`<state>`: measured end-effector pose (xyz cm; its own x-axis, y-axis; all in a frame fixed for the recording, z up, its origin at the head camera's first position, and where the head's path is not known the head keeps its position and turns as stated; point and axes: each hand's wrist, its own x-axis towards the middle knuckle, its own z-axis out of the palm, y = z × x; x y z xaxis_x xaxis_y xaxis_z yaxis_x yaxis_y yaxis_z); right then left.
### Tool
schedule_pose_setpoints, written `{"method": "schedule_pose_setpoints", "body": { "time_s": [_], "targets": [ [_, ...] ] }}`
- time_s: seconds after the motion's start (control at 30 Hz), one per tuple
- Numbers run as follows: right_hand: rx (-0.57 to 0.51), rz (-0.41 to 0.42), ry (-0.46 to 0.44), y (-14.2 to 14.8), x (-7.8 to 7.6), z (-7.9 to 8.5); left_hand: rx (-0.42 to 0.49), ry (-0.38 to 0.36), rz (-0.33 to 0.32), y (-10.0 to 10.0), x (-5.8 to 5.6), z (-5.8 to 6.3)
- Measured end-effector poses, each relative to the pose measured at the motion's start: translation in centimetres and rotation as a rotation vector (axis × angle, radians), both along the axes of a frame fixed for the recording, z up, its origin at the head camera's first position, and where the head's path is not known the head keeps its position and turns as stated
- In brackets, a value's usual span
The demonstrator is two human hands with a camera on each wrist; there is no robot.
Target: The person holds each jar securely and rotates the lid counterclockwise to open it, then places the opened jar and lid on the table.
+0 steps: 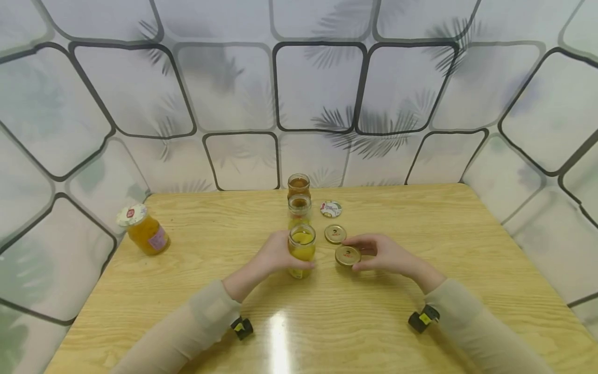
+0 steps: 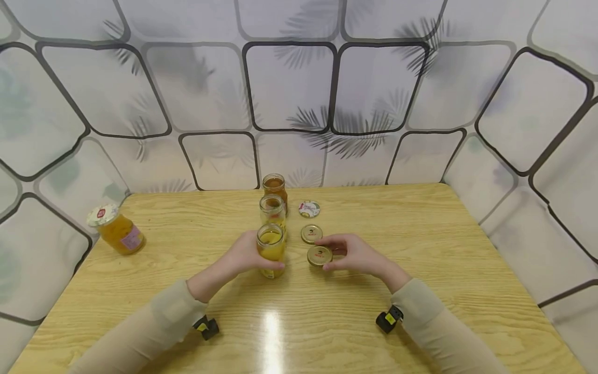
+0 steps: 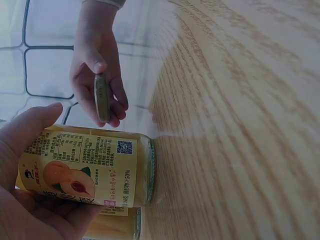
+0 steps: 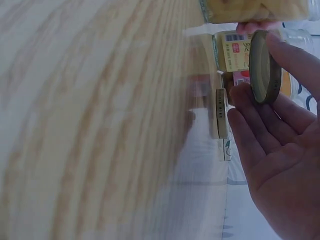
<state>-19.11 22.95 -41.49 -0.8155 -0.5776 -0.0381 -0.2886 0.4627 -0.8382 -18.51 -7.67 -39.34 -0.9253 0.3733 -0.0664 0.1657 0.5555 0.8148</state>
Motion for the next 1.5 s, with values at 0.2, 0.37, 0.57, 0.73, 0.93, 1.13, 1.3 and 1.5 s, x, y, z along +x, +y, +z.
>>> {"method": "schedule_pose_setpoints", "body": {
  "time_s": [0.2, 0.37, 0.57, 0.73, 0.93, 1.13, 1.3, 1.5],
  "targets": [
    [0.059, 0.022, 0.111, -0.6, 0.2, -0.2, 0.012, 0.003, -0.014, -0.2, 0.0, 0.1],
    [0.096, 0.015, 0.148, -0.9, 0.3, -0.2, 0.018, 0.005, -0.026, -0.3, 0.0, 0.1],
    [0.137, 0.009, 0.194, -0.9, 0.3, -0.6, 0.012, 0.009, -0.038, -0.4, 0.1, 0.1],
    [0.191, 0.008, 0.275, -1.0, 0.4, -0.7, 0.018, 0.011, -0.042, -0.3, 0.1, 0.2],
    [0.295, 0.025, 0.388, -1.4, 0.6, -0.6, 0.013, 0.018, -0.043, -0.3, 0.2, 0.3],
    [0.378, 0.069, 0.462, -1.8, 0.8, -0.8, -0.011, 0.017, -0.048, -0.3, 0.4, 0.2],
    [0.43, 0.097, 0.518, -2.2, 0.8, -0.7, -0.006, 0.014, -0.042, -0.3, 0.5, 0.2],
    [0.467, 0.107, 0.535, -2.3, 1.0, -0.3, -0.005, 0.027, -0.045, -0.4, 0.4, 0.3]
  ]
}}
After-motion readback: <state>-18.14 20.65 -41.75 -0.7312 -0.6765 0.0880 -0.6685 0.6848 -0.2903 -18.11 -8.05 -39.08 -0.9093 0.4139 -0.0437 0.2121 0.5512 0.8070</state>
